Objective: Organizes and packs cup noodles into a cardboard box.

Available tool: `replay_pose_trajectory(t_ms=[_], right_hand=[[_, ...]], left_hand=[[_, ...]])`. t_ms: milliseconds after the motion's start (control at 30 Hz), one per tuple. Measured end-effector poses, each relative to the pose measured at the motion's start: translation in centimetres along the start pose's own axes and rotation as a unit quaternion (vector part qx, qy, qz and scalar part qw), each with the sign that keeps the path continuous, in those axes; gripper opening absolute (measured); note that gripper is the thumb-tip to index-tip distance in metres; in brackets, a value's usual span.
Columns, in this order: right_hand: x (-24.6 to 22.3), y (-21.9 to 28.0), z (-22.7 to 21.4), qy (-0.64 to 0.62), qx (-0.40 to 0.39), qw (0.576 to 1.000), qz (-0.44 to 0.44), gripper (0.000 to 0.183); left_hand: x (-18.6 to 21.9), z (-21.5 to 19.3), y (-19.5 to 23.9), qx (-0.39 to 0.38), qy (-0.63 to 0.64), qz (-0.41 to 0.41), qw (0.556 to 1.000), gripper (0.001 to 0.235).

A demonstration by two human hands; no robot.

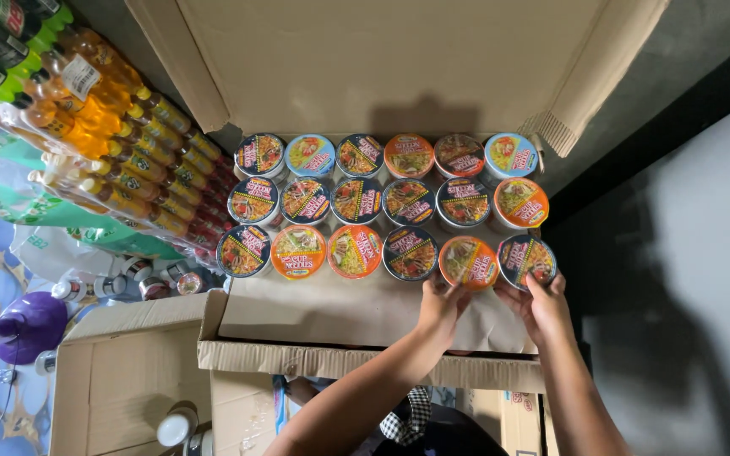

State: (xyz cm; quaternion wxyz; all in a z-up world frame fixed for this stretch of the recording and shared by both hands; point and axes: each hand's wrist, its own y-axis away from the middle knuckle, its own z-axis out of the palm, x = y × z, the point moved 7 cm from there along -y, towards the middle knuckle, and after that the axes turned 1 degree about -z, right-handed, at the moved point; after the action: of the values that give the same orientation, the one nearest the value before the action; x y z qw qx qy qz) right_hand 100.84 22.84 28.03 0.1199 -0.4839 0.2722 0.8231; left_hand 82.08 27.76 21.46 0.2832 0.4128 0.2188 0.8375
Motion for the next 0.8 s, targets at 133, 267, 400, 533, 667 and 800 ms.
replay_pose_trajectory(t_ms=[133, 267, 400, 533, 667, 800], right_hand=[[-0.4, -0.6, -0.1, 0.035, 0.052, 0.998, 0.028, 0.037], [-0.6, -0.6, -0.8, 0.058, 0.060, 0.996, 0.024, 0.035], [-0.6, -0.9, -0.8, 0.061, 0.052, 0.997, 0.014, 0.036], [-1.2, -0.6, -0.2, 0.027, 0.050, 0.998, 0.016, 0.037], [-1.8, 0.4, -0.3, 0.049, 0.069, 0.996, 0.020, 0.036], [-1.2, 0.6, -0.9, 0.064, 0.068, 0.996, 0.007, 0.038]], left_hand=[[3.6, 3.3, 4.5, 0.030, 0.010, -0.081, 0.996, 0.061], [1.7, 2.4, 2.1, 0.039, 0.030, -0.068, 0.996, 0.063], [0.9, 1.7, 1.0, 0.028, 0.053, -0.035, 0.998, 0.065], [1.4, 2.1, 1.4, 0.012, 0.128, -0.032, 0.991, 0.063], [2.7, 2.5, 2.4, 0.011, 0.183, -0.063, 0.981, 0.060], [3.5, 2.3, 2.6, -0.033, 0.193, -0.063, 0.979, 0.051]])
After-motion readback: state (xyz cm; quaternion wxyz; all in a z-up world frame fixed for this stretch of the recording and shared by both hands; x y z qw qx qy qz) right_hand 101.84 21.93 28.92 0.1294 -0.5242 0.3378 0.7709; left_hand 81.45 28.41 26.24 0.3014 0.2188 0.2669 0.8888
